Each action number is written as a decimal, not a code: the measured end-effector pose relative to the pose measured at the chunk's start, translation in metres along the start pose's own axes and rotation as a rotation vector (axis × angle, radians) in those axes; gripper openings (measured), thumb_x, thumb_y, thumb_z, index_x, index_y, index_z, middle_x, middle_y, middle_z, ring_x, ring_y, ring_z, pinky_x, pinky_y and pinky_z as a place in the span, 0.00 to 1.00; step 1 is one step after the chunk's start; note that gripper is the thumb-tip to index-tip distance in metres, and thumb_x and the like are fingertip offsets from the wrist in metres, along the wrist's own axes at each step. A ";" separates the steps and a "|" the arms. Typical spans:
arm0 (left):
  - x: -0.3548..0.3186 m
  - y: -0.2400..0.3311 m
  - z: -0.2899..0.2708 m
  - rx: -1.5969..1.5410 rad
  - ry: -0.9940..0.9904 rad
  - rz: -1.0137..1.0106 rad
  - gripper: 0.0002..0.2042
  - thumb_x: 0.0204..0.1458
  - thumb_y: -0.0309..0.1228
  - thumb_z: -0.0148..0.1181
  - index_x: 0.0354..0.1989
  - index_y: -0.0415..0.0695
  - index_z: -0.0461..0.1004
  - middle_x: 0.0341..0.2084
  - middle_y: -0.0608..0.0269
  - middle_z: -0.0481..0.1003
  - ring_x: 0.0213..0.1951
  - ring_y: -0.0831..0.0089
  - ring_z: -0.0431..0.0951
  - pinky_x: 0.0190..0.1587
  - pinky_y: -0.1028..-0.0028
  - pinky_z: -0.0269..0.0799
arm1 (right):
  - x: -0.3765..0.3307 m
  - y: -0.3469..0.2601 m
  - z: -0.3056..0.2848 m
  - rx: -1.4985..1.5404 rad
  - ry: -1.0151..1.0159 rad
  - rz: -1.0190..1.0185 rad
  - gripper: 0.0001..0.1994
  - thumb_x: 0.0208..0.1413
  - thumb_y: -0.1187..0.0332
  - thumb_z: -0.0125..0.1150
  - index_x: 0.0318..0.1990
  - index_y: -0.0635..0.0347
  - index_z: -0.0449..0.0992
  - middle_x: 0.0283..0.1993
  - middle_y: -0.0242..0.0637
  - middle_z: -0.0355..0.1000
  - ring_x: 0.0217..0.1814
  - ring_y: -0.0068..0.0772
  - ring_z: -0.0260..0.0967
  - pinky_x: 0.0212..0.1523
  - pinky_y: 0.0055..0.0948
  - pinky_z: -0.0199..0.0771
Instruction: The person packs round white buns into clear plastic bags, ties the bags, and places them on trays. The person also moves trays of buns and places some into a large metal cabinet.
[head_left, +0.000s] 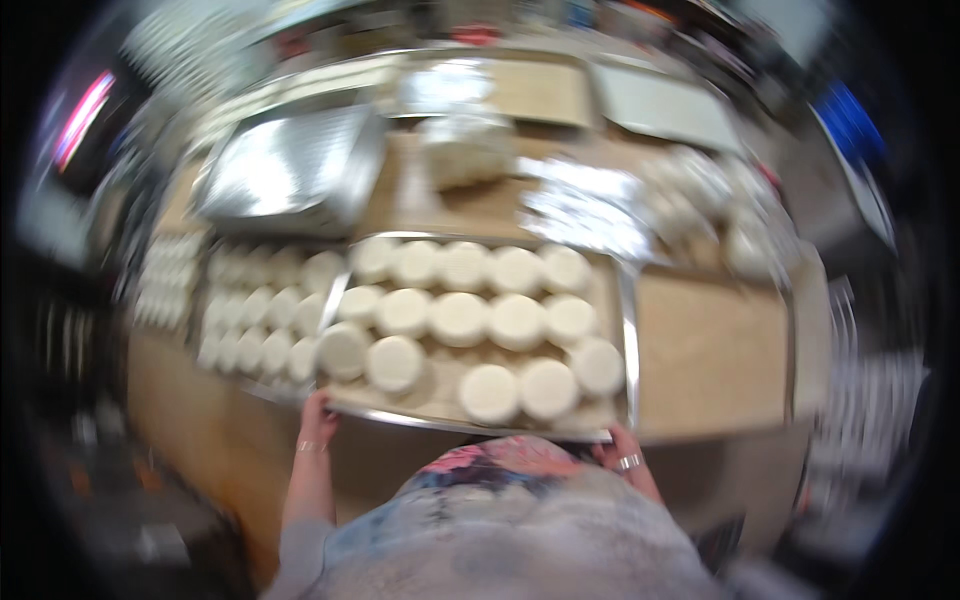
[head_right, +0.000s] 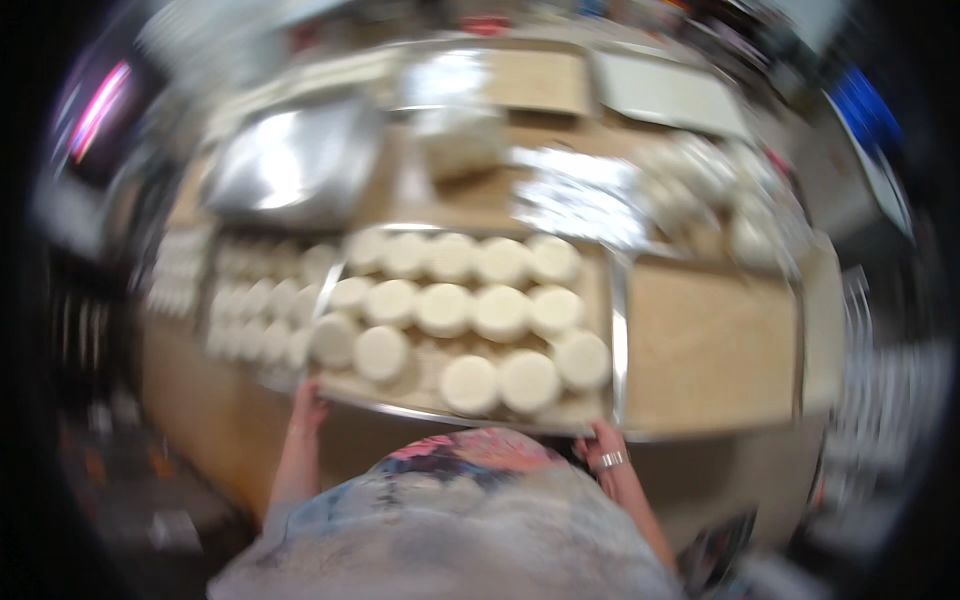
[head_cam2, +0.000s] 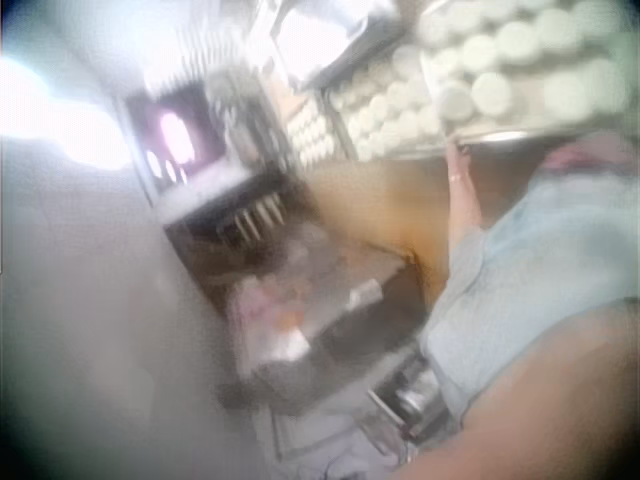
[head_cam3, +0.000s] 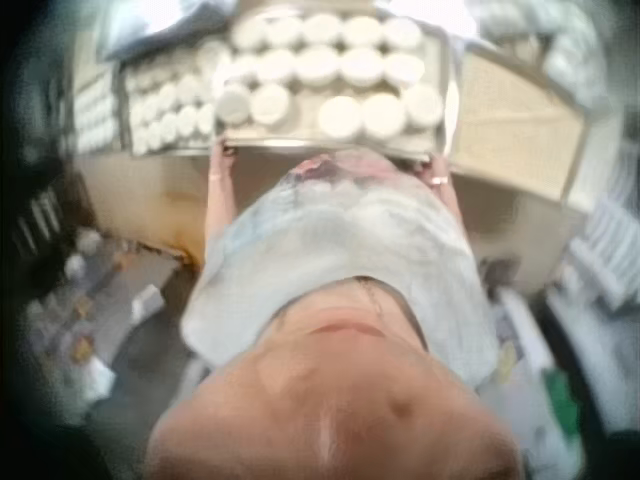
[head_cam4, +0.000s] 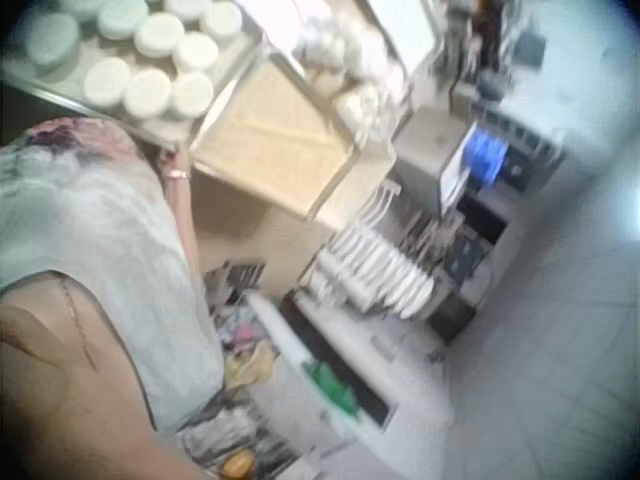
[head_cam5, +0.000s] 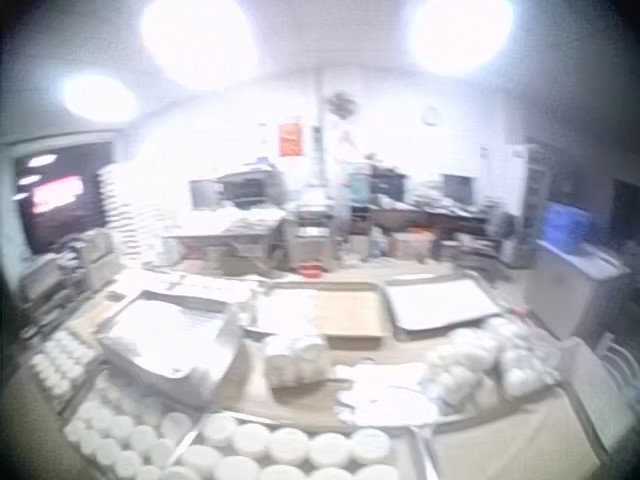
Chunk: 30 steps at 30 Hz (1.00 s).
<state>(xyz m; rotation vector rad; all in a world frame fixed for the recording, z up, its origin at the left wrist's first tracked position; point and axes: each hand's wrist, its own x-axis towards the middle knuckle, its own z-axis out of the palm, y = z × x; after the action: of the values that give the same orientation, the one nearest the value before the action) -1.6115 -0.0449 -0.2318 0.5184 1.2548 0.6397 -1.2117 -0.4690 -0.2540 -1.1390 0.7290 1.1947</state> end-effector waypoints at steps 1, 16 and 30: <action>0.000 -0.008 0.001 -0.040 0.069 0.106 0.02 0.43 0.25 0.54 0.27 0.44 0.71 0.23 0.67 0.72 0.17 0.78 0.67 0.13 0.81 0.55 | -0.005 0.000 -0.001 -0.002 -0.111 -0.064 0.07 0.52 0.66 0.56 0.28 0.58 0.70 0.21 0.36 0.68 0.15 0.32 0.61 0.14 0.29 0.58; -0.053 -0.081 0.032 -0.069 0.030 0.043 0.05 0.39 0.24 0.52 0.27 0.43 0.71 0.25 0.65 0.75 0.29 0.72 0.76 0.35 0.71 0.74 | -0.047 -0.039 -0.054 -0.006 -0.047 -0.303 0.07 0.47 0.66 0.59 0.23 0.56 0.70 0.18 0.32 0.66 0.16 0.24 0.61 0.16 0.24 0.60; -0.168 -0.302 0.313 0.041 -0.195 -0.184 0.05 0.45 0.22 0.55 0.21 0.46 0.70 0.21 0.69 0.71 0.27 0.77 0.71 0.33 0.74 0.67 | -0.101 -0.221 -0.380 0.089 0.118 -0.481 0.09 0.48 0.67 0.52 0.18 0.53 0.66 0.16 0.31 0.64 0.15 0.26 0.59 0.15 0.27 0.57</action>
<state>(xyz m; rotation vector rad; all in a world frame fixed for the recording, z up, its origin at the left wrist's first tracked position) -1.2912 -0.3825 -0.2442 0.4802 1.1178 0.3994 -0.9797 -0.8544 -0.2171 -1.2306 0.5478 0.6895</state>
